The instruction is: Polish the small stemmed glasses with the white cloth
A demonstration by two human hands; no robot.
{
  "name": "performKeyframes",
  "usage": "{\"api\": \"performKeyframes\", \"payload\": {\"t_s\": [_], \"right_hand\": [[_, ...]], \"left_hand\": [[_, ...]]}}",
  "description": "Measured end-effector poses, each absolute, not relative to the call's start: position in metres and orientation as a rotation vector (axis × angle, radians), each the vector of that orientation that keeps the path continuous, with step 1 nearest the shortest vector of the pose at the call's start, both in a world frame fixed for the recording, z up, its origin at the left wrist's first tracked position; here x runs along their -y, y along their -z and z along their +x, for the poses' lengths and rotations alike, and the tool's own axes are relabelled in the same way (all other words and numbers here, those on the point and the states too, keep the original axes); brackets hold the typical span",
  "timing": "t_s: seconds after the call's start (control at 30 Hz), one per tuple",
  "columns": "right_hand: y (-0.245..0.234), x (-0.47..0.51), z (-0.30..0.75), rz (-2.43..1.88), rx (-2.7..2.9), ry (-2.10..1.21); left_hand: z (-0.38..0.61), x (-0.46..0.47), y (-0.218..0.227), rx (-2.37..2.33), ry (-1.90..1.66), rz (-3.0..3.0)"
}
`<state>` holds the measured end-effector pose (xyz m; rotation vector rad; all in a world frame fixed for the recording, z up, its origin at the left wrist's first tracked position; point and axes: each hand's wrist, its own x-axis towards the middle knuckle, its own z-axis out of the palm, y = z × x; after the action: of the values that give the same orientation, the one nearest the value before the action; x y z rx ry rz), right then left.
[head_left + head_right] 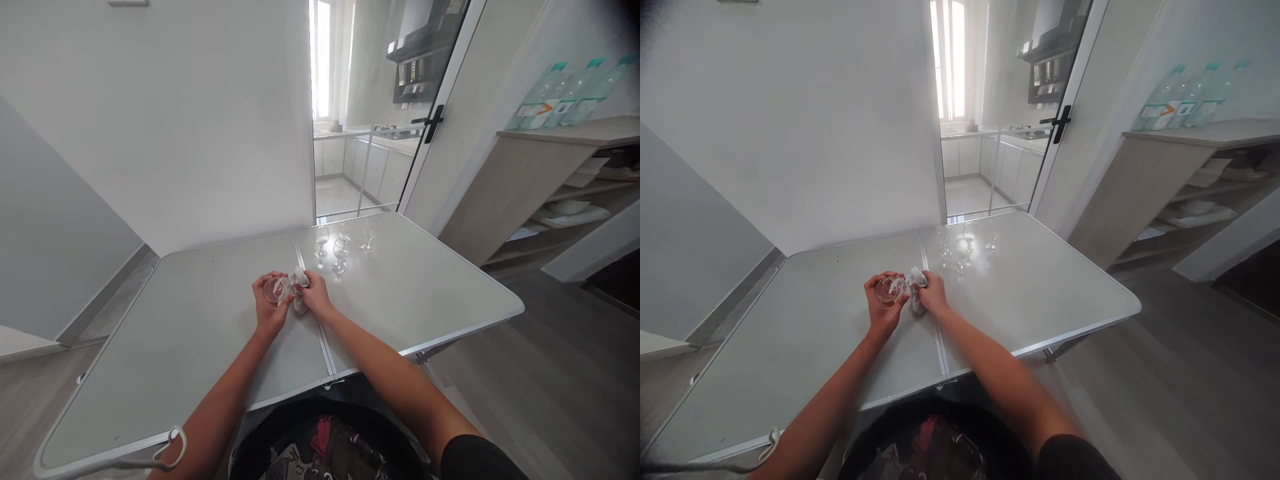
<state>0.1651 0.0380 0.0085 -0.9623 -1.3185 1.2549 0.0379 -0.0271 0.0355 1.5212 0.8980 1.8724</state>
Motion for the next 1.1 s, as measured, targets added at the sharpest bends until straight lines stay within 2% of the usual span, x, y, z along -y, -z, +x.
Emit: {"api": "performKeyframes", "payload": {"t_s": [0.1, 0.17, 0.33, 0.57, 0.73, 0.93, 1.1], "right_hand": [[-0.015, -0.035, 0.174, -1.045, 1.470, -0.904], [-0.019, -0.035, 0.178, -1.039, 1.516, -0.834], [-0.026, -0.032, 0.179, -1.067, 1.594, -0.825], [-0.038, -0.025, 0.184, -0.760, 1.544, -0.859], [-0.035, -0.027, 0.186, -0.742, 1.718, -0.940], [-0.034, -0.016, 0.177, -0.937, 2.161, -0.744], [-0.033, -0.015, 0.177, -1.063, 2.316, -0.486]], "left_hand": [[0.037, 0.028, -0.038, -0.960, -1.944, 1.467], [0.035, 0.029, -0.040, -1.028, -1.979, 1.425], [0.032, 0.030, -0.041, -1.214, -1.995, 1.408], [0.031, 0.027, -0.037, -1.342, -2.025, 1.428], [0.031, 0.028, -0.037, -1.330, -2.039, 1.420], [0.032, 0.030, -0.035, -1.176, -1.964, 1.513], [0.035, 0.028, -0.031, -1.022, -1.900, 1.528]]}}
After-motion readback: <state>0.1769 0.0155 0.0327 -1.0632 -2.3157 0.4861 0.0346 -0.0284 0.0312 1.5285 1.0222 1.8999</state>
